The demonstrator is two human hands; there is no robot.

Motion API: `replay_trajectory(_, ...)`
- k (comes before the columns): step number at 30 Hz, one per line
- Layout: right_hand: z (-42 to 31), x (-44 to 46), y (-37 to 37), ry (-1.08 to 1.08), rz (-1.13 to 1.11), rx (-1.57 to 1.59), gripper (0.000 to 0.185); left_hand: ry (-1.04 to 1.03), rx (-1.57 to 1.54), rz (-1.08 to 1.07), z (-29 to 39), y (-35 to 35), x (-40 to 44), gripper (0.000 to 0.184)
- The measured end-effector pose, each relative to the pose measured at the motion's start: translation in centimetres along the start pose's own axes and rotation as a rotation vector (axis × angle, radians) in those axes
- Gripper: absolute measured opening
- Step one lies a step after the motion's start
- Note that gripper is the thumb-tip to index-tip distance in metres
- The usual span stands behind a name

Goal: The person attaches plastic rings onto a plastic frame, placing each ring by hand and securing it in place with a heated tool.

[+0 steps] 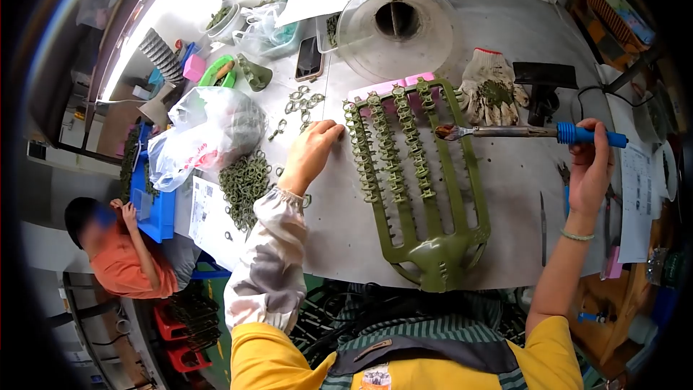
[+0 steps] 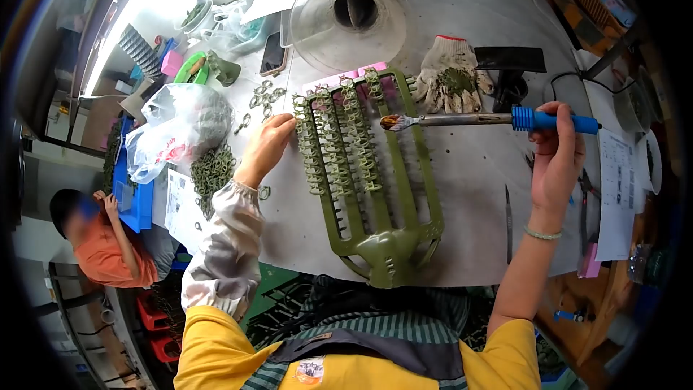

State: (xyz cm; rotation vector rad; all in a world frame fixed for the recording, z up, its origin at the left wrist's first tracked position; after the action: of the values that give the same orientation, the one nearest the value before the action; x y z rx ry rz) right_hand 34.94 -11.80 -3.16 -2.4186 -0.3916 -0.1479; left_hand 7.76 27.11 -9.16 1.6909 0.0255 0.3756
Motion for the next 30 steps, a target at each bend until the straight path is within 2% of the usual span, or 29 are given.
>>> replay_trajectory(3, -0.3, -0.2, -0.1, -0.002, -0.006, -0.013, 0.024, 0.061, 0.028, 0.057, -0.7, -0.9, -0.3, 0.029)
replay_trajectory(6, -0.4, -0.3, -0.4, -0.004, 0.005, -0.003, 0.024, 0.262, -0.029, 0.045, -2.2, -0.9, -1.2, 0.026)
replay_trajectory(7, -0.4, -0.3, -0.3, -0.008, 0.001, 0.001, 0.024, 0.245, -0.091, 0.109, -2.8, -0.6, -1.5, 0.024)
replay_trajectory(10, -0.3, -0.3, -0.5, -0.01, -0.006, -0.008, 0.024, 0.398, -0.11, 0.207, -3.1, 2.3, -1.1, 0.015)
replay_trajectory(11, -0.3, -0.4, -0.4, -0.008, -0.006, -0.02, 0.024, 0.469, -0.212, 0.265, -2.4, 3.6, -0.6, 0.013)
replay_trajectory(12, -0.3, -0.4, -0.4, -0.006, 0.0, -0.026, 0.024, 0.452, -0.313, 0.297, -1.3, 5.2, 0.3, 0.017)
replay_trajectory(14, 0.0, -0.3, -0.3, -0.004, 0.006, -0.034, 0.024, 0.431, -0.707, 0.278, 2.6, 8.0, 2.2, 0.019)
replay_trajectory(16, 0.4, -0.1, -0.1, -0.004, -0.007, -0.036, 0.023, 0.261, -0.816, 0.217, 6.3, 8.9, 4.0, 0.019)
replay_trajectory(18, 0.8, 0.1, 0.1, -0.007, -0.017, -0.025, 0.023, 0.172, -0.751, 0.139, 9.8, 9.4, 5.6, 0.017)
replay_trajectory(22, 1.7, 0.2, 0.6, -0.025, -0.029, 0.019, 0.02, 0.108, -0.569, 0.147, 12.7, 8.0, 8.0, 0.015)
replay_trajectory(25, 2.7, 0.6, 1.1, -0.032, -0.02, 0.065, 0.019, -0.009, -0.298, 0.282, 13.8, 7.8, 9.0, 0.014)
replay_trajectory(30, 3.7, 0.6, 0.4, -0.031, -0.015, 0.111, 0.018, -0.065, -0.195, 0.363, 13.9, 6.4, 9.9, 0.013)
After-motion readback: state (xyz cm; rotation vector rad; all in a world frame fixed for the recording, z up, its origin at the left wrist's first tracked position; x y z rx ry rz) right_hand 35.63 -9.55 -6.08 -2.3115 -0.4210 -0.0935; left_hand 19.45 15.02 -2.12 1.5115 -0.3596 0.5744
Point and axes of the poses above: each hand's wrist, its own x-axis towards the middle knuckle, its own y-axis out of the back of the hand, z = x × y, the point moved 3 cm from there along x, towards the middle knuckle, and after that the axes turned 14 degrees about x, right-handed, at the moved point
